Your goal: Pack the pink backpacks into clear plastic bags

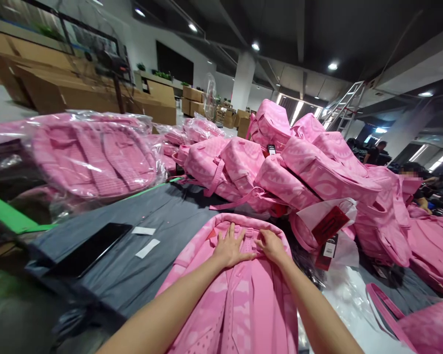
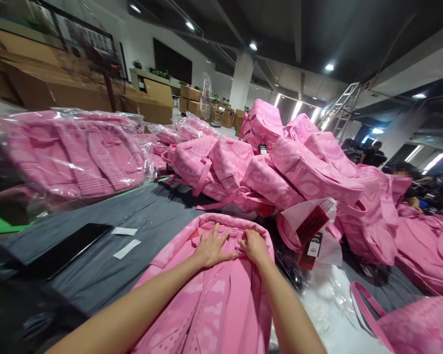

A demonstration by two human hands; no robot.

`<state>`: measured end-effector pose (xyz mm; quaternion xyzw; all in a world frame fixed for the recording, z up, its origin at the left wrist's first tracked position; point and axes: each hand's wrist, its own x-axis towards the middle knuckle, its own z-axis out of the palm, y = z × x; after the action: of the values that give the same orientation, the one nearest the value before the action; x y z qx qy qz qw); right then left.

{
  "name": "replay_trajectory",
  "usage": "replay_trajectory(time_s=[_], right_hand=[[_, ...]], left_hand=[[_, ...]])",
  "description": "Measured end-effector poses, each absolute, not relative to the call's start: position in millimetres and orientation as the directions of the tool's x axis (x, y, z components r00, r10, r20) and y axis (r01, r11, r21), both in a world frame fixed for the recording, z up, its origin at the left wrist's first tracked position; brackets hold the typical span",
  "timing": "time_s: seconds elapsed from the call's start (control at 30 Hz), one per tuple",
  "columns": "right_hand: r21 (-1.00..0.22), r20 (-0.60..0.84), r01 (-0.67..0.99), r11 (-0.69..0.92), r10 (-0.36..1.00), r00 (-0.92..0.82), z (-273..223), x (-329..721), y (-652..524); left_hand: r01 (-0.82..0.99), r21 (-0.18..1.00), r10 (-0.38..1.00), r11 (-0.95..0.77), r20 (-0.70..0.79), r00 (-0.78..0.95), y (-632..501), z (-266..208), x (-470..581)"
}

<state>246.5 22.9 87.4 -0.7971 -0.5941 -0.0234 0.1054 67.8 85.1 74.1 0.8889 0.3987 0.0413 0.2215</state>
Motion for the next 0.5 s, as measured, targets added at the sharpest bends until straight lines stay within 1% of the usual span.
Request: replay_trajectory(time_s=[0.07,0.13,0.23,0.33,0.4,0.5], right_hand=[[-0.137,0.195,0.962,-0.236,0.946,0.259,101.6,260.2,18.8],[-0.127,0.219,0.96,-0.249,0.937,0.272,110.3,276.4,22.0],[-0.121,0.165,0.955,-0.272,0.943,0.29,105.6,298.0,43.7],[-0.143,0.12,0.954,-0.262,0.952,0.28,86.7,313.9,74.9],[-0.164,0.115,0.955,-0.246,0.957,0.267,74.8,321.4,92.6],[-0.172,0.138,0.957,-0.234,0.956,0.259,66.5,324.0,105.4]], left_hand=[[0.694,0.431,0.737,-0.576,-0.092,0.669,88.7,73.6,64.6],[0.697,0.44,0.747,-0.567,-0.083,0.66,91.7,72.5,61.6],[0.7,0.468,0.768,-0.539,-0.066,0.637,95.9,69.3,56.0],[0.699,0.49,0.778,-0.522,-0.063,0.625,99.0,65.1,52.0],[0.722,0.467,0.799,-0.51,-0.054,0.599,100.5,63.0,54.8],[0.782,0.383,0.843,-0.492,-0.015,0.538,104.1,61.0,67.9]])
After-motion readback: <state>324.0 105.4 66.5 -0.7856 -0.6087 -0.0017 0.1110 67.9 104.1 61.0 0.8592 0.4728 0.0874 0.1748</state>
